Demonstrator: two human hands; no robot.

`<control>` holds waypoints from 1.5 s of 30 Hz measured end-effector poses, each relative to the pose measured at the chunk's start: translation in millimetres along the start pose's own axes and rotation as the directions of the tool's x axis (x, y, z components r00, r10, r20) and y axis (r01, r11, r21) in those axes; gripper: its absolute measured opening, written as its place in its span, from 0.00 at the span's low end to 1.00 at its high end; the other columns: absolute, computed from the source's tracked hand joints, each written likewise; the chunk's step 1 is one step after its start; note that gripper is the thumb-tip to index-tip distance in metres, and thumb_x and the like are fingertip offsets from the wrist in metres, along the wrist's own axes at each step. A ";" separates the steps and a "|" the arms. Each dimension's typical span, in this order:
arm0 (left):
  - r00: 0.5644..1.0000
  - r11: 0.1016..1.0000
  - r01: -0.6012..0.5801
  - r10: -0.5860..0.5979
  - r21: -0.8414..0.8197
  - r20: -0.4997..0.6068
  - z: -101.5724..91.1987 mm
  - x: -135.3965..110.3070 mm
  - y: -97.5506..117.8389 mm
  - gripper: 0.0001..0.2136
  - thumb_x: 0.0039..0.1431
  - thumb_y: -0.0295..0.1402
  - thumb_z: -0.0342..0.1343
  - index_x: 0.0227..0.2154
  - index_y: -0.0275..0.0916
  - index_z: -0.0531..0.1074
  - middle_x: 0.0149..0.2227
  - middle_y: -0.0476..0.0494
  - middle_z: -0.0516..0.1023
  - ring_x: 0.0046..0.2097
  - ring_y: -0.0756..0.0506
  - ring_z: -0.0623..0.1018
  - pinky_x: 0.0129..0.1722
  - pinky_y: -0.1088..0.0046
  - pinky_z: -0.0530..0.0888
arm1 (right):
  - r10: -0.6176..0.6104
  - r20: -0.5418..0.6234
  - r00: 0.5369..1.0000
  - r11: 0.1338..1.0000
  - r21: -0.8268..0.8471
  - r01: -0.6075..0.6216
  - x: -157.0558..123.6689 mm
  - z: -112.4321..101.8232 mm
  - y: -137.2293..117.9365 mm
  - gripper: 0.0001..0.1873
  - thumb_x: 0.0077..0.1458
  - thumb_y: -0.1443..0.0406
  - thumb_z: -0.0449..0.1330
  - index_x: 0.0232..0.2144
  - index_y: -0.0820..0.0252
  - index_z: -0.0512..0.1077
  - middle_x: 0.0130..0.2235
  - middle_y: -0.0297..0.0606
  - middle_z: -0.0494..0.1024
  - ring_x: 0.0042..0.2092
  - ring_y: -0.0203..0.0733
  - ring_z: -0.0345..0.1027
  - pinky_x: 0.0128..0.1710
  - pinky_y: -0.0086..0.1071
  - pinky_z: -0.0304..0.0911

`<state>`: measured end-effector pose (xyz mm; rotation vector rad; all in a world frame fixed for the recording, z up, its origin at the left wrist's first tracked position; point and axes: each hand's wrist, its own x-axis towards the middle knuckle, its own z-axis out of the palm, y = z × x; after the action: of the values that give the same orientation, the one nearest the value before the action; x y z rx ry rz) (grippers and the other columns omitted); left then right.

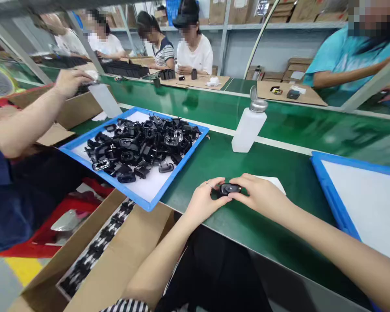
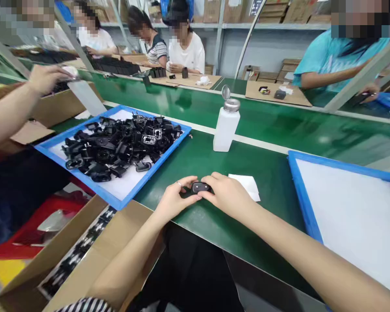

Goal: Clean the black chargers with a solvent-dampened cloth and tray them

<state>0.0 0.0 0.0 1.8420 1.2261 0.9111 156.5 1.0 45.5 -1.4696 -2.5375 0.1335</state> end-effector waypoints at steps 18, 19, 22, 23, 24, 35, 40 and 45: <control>0.994 0.994 -0.106 0.106 0.026 0.018 -4.8 3.6 -0.5 0.13 0.44 0.33 0.54 0.37 0.41 0.66 0.35 0.51 0.71 0.35 0.52 0.69 0.34 0.79 0.65 | -0.059 -0.147 0.987 0.990 -0.138 0.039 -8.5 11.0 -2.8 0.11 0.50 0.60 0.54 0.33 0.62 0.68 0.27 0.35 0.69 0.28 0.39 0.64 0.23 0.28 0.59; 0.994 0.993 -0.108 0.107 0.036 0.026 -5.6 3.6 0.0 0.13 0.44 0.33 0.54 0.37 0.41 0.66 0.35 0.51 0.71 0.35 0.52 0.69 0.34 0.78 0.65 | -0.044 -0.111 0.993 0.993 -0.113 0.031 -7.7 9.4 -2.2 0.11 0.50 0.60 0.54 0.34 0.61 0.67 0.29 0.36 0.69 0.30 0.39 0.64 0.25 0.29 0.59; 0.993 0.991 -0.105 0.101 0.077 0.056 -9.4 3.8 3.5 0.13 0.44 0.32 0.53 0.36 0.40 0.66 0.34 0.50 0.71 0.35 0.51 0.69 0.33 0.77 0.65 | 0.007 0.038 0.999 1.000 0.000 -0.007 -3.8 0.9 1.3 0.18 0.46 0.58 0.57 0.40 0.62 0.64 0.35 0.38 0.70 0.34 0.41 0.65 0.29 0.30 0.60; 0.993 0.991 -0.102 0.097 0.091 0.065 -10.7 3.9 5.0 0.13 0.44 0.31 0.54 0.37 0.40 0.66 0.34 0.50 0.71 0.35 0.51 0.69 0.34 0.77 0.65 | 0.029 0.084 0.996 0.999 0.038 -0.033 -2.1 -2.5 2.9 0.21 0.45 0.58 0.58 0.41 0.62 0.63 0.36 0.39 0.70 0.35 0.42 0.65 0.30 0.30 0.60; 0.993 0.990 -0.100 0.093 0.103 0.070 -11.9 3.9 6.4 0.13 0.44 0.31 0.54 0.37 0.40 0.66 0.35 0.50 0.71 0.35 0.51 0.69 0.34 0.77 0.65 | 0.047 0.125 0.991 0.996 0.069 -0.056 -0.4 -5.7 4.5 0.22 0.44 0.59 0.59 0.41 0.62 0.63 0.37 0.39 0.70 0.35 0.42 0.65 0.30 0.30 0.60; 0.973 0.926 -0.058 -0.032 0.373 0.231 -27.0 17.7 28.5 0.15 0.40 0.37 0.58 0.34 0.39 0.70 0.35 0.46 0.73 0.37 0.45 0.72 0.36 0.71 0.67 | 0.056 0.386 0.921 0.997 -0.069 -0.032 21.0 -21.6 -0.1 0.08 0.43 0.63 0.61 0.28 0.61 0.70 0.28 0.37 0.73 0.31 0.44 0.66 0.26 0.29 0.56; 0.861 0.752 -0.031 -0.315 0.658 0.400 -36.8 41.2 67.2 0.12 0.38 0.37 0.59 0.28 0.37 0.72 0.31 0.41 0.75 0.34 0.40 0.73 0.29 0.70 0.68 | 0.120 0.560 0.820 0.985 -0.167 -0.030 38.0 -32.0 -10.5 0.05 0.41 0.66 0.62 0.24 0.61 0.72 0.26 0.38 0.73 0.29 0.45 0.67 0.23 0.28 0.52; 0.776 0.708 -0.044 -0.421 0.705 0.471 -21.9 60.1 66.1 0.11 0.27 0.32 0.64 0.19 0.36 0.72 0.22 0.41 0.74 0.27 0.41 0.74 0.23 0.72 0.67 | 0.143 0.625 0.767 0.984 -0.176 -0.040 46.8 -28.6 -13.7 0.04 0.35 0.70 0.63 0.19 0.59 0.72 0.24 0.37 0.73 0.29 0.45 0.67 0.24 0.28 0.52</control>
<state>27.0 42.4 77.1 2.2294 1.3805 -0.3656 128.7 34.0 82.0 -1.8632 -3.0458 0.5581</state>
